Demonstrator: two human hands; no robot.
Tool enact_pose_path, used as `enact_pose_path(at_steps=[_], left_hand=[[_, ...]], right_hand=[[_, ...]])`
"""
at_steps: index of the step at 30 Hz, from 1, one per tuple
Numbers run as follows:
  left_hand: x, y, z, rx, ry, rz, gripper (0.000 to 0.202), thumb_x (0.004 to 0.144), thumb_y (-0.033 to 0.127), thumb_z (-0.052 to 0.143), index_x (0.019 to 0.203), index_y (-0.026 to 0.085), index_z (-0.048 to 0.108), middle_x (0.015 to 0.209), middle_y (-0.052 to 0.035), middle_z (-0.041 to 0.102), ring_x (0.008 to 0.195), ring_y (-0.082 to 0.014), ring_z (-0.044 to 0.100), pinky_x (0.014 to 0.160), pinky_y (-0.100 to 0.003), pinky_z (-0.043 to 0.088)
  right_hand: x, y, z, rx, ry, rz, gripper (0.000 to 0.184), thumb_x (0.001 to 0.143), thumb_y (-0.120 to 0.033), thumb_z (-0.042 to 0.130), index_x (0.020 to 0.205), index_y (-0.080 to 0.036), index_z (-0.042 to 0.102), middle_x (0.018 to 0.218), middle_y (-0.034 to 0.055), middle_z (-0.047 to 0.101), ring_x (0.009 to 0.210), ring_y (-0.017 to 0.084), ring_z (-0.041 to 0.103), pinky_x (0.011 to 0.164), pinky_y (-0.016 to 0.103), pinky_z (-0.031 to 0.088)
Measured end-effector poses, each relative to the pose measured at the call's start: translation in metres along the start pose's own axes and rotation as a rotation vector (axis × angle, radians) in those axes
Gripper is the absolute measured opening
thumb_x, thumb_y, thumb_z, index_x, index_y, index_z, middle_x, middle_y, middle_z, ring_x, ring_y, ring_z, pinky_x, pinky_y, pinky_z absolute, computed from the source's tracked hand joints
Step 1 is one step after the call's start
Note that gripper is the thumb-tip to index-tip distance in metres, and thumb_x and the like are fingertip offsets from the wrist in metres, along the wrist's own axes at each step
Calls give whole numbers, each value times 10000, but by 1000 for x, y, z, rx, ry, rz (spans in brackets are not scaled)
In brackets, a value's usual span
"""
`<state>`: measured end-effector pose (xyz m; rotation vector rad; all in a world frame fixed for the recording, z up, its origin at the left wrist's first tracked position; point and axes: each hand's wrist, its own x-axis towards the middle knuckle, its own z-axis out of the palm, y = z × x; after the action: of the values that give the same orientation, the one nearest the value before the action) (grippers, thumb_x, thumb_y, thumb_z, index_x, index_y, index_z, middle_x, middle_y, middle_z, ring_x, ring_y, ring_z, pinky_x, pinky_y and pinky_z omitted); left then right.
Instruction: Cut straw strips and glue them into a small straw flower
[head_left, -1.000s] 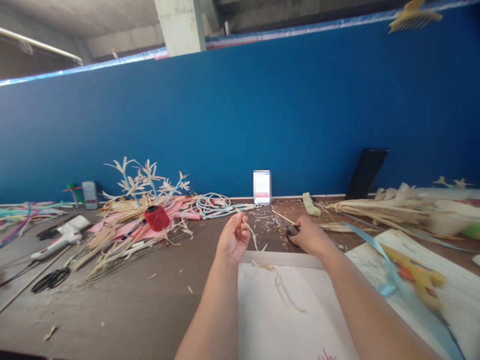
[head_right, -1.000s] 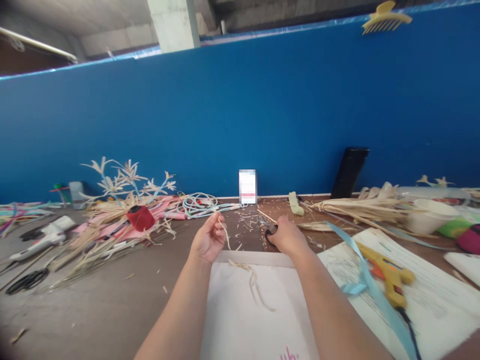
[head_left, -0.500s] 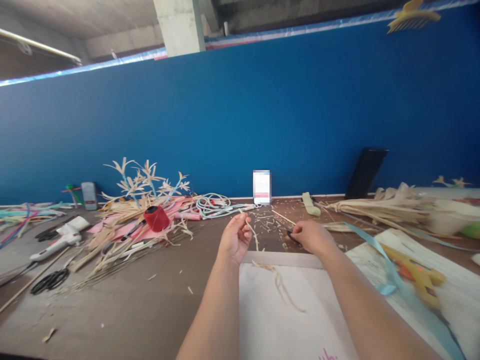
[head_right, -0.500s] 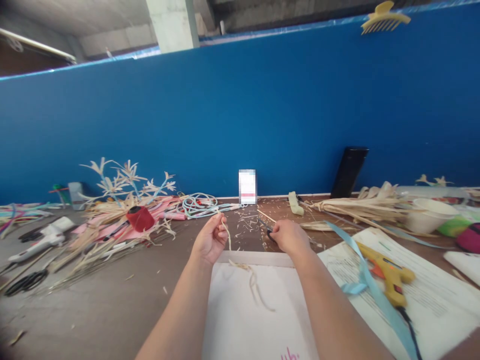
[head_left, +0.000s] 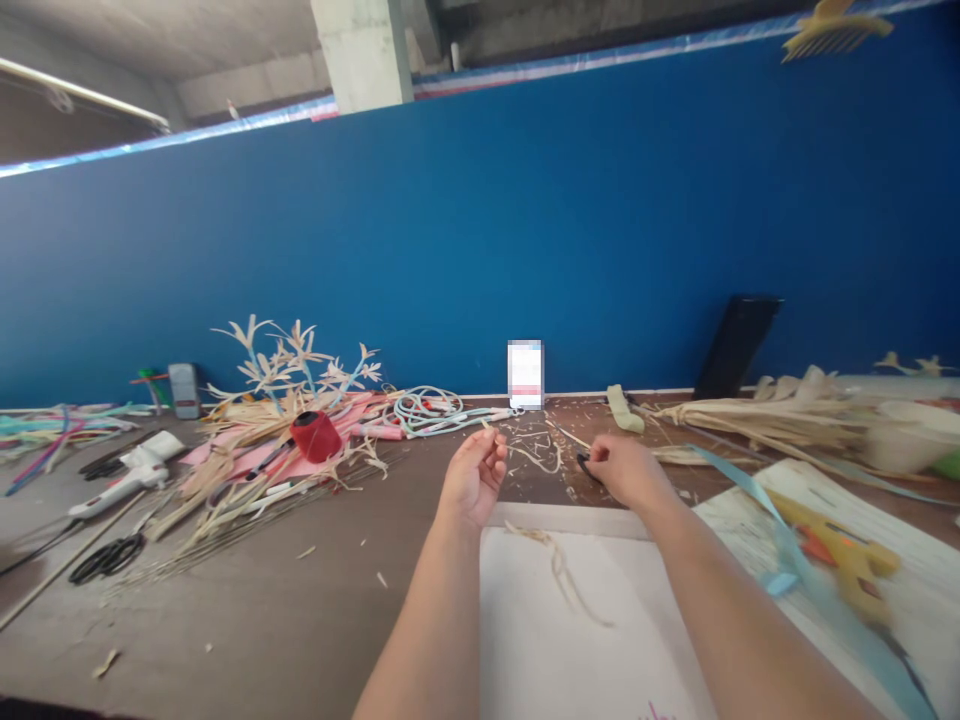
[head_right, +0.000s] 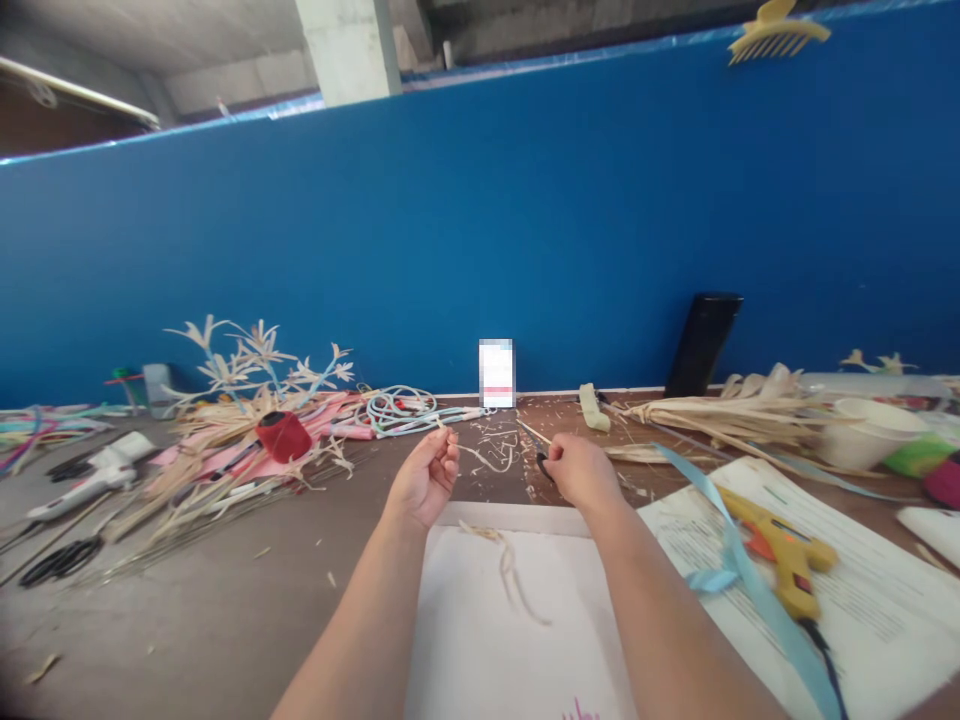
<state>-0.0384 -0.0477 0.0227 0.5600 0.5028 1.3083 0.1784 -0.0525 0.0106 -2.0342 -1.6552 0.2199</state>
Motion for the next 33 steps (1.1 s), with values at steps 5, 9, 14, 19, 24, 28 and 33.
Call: enact_pose_path(at_steps=[5,9,14,19,24,28,33], left_hand=[[0,-1,-1,4,8,0,104,724,148,625,814,113,586,739,-13,590,565,-36,563,435,-88,451],[3,-3,-2,35,16,6,113,713,153,638,803,117,580,740,-10,591,567,-38,566,437,-90,454],[8,-11,-3,81,30,33,148,692,175,662,794,118,571,738,-5,590,563,-39,564,438,-97,460],[15,-16,5,113,40,70,193,662,211,691,777,121,565,732,-1,588,558,-38,556,440,-103,457],[26,-23,21,211,34,97,235,647,257,700,787,118,574,721,-14,596,531,-40,535,429,-114,440],[32,-34,23,298,15,107,271,622,305,711,759,117,573,687,-16,601,490,-39,511,418,-126,416],[32,-41,15,358,-12,122,309,609,353,707,757,116,576,719,-37,622,497,-50,516,418,-137,400]], right_hand=[[4,6,4,202,-144,-9,121,655,-269,582,724,-232,675,671,-8,659,609,143,570,542,229,352],[5,4,1,269,24,5,203,714,-314,533,838,-238,674,761,15,676,666,167,593,581,249,383],[-3,-14,2,562,168,-71,277,768,-381,484,921,-204,631,827,52,672,658,170,599,633,268,433],[-11,-29,5,776,30,-128,389,781,-461,462,974,-178,647,862,59,672,626,156,573,577,258,433],[-14,-33,-3,759,-76,-199,464,790,-530,428,946,-182,694,866,43,664,682,162,554,643,267,420],[-16,-35,-3,721,-230,-195,445,738,-543,496,824,-168,718,690,22,643,625,153,532,585,252,396],[-15,-33,4,700,-319,-215,331,683,-470,588,765,-173,706,619,-5,611,548,113,482,505,219,344]])
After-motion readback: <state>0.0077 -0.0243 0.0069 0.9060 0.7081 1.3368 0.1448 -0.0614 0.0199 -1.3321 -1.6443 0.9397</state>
